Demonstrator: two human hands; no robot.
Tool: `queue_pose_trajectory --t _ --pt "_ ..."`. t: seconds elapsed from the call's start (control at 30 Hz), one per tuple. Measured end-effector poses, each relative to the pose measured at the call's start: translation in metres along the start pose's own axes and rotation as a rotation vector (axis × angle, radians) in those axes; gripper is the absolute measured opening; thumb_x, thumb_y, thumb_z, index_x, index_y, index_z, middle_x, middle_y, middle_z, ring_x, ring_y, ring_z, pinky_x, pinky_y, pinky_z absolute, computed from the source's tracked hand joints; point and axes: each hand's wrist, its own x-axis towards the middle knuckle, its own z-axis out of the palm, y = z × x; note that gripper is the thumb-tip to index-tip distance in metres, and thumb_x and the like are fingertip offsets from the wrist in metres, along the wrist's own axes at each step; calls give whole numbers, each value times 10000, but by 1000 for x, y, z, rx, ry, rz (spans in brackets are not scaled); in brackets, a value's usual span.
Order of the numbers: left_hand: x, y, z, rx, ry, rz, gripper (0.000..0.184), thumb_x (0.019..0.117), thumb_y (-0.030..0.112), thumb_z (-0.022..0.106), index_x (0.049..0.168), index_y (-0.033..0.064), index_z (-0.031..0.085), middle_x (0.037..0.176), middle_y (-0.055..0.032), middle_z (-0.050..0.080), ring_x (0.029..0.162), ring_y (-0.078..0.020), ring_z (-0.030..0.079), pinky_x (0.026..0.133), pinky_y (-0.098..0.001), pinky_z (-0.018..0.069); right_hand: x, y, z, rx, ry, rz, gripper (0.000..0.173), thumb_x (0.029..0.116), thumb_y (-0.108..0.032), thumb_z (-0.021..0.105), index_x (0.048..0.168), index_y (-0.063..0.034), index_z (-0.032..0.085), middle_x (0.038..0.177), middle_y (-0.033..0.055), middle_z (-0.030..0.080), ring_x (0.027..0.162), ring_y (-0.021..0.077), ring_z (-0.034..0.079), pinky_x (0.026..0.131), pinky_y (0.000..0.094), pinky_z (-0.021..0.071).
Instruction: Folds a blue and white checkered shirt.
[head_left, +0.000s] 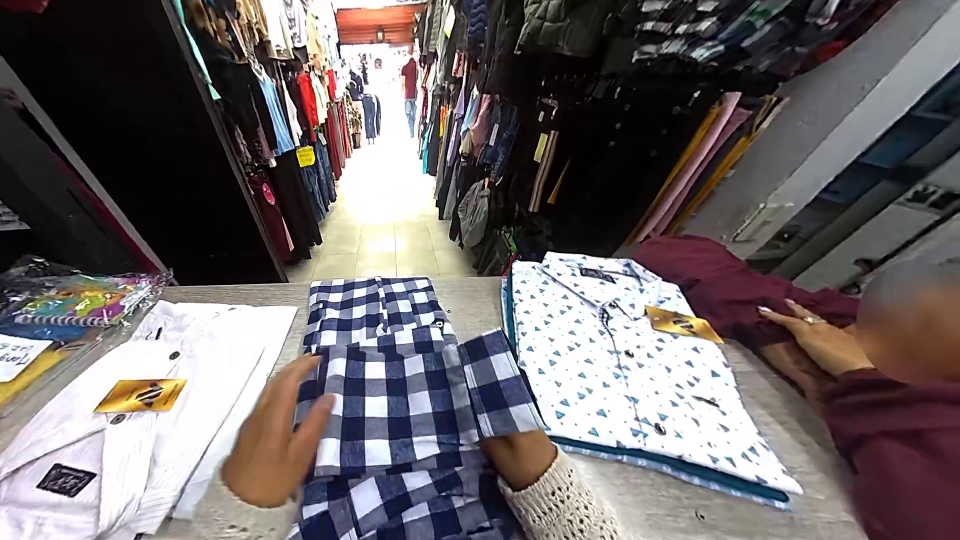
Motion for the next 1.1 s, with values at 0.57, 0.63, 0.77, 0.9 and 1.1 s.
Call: queue_pose_trajectory --t 0.57,0.63,0.77,0.9,1.1 --pt "-25 5 33 161 -145 172 861 950 687 405 1444 -5 546 1489 -233 525 1386 -460 483 1041 -765 343 21 -3 -59 1160 553 600 280 1125 -248 292 1195 -77 502 912 23 684 795 123 717 690 336 625" --pt "-24 14 34 180 -308 123 763 946 579 528 1475 29 526 1551 -210 462 1442 -457 408 1085 -779 263 23 3 -73 1134 655 552 287 1124 -265 310 1211 -84 515 949 23 684 833 112 715 707 333 625" --pt "-27 11 45 199 -303 144 713 905 464 645 1468 40 539 1552 -198 467 1430 -467 421 1075 -785 268 30 -7 -73 934 775 449 305 1122 -271 333 1263 -70 514 1024 -2 657 920 50 681 807 293 594" --pt "-30 1 49 142 -223 190 709 914 492 592 1455 34 553 1528 -251 472 1405 -489 444 1047 -805 279 32 -47 -51 386 461 17 599 1089 -351 286 1532 44 359 1531 150 478 1345 90 511 1117 295 431" --pt "-34 -4 46 83 -211 161 712 899 431 647 1317 -143 594 1454 -366 484 1378 -529 455 1113 -744 272 34 -82 2 -132 -445 -376 697 1027 -589 346 1518 -119 501 1615 116 406 1513 405 309 1127 755 201"
